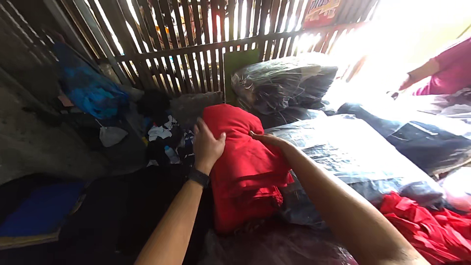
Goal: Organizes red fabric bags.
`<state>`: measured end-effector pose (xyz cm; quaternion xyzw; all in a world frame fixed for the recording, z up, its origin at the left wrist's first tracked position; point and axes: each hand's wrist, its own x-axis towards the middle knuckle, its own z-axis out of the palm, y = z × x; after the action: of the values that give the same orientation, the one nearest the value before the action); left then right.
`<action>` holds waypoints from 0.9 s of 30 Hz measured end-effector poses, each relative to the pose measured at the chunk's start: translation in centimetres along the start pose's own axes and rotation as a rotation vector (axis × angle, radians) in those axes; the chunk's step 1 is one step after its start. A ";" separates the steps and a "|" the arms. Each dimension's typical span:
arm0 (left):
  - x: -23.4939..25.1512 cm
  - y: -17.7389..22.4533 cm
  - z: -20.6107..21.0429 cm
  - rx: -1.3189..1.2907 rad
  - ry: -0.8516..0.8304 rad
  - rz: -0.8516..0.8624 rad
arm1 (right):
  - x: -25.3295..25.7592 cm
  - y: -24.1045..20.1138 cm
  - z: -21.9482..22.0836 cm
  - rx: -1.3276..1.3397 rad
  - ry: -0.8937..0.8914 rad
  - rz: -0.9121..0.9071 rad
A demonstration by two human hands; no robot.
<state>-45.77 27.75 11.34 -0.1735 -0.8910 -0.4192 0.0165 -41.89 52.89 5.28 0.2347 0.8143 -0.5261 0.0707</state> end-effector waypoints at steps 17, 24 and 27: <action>0.6 5.9 5.5 0.825 -0.481 0.190 | -7.4 2.8 -3.8 -0.287 0.172 -0.171; -0.5 6.9 5.3 0.836 -0.480 0.180 | -9.7 3.3 -2.7 -0.299 0.144 -0.163; -0.5 6.5 5.4 0.828 -0.461 0.188 | -10.5 3.7 -2.7 -0.274 0.150 -0.165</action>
<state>-42.51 35.54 12.57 -0.3207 -0.9439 0.0235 -0.0758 -30.64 53.27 7.22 0.1939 0.8979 -0.3952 -0.0021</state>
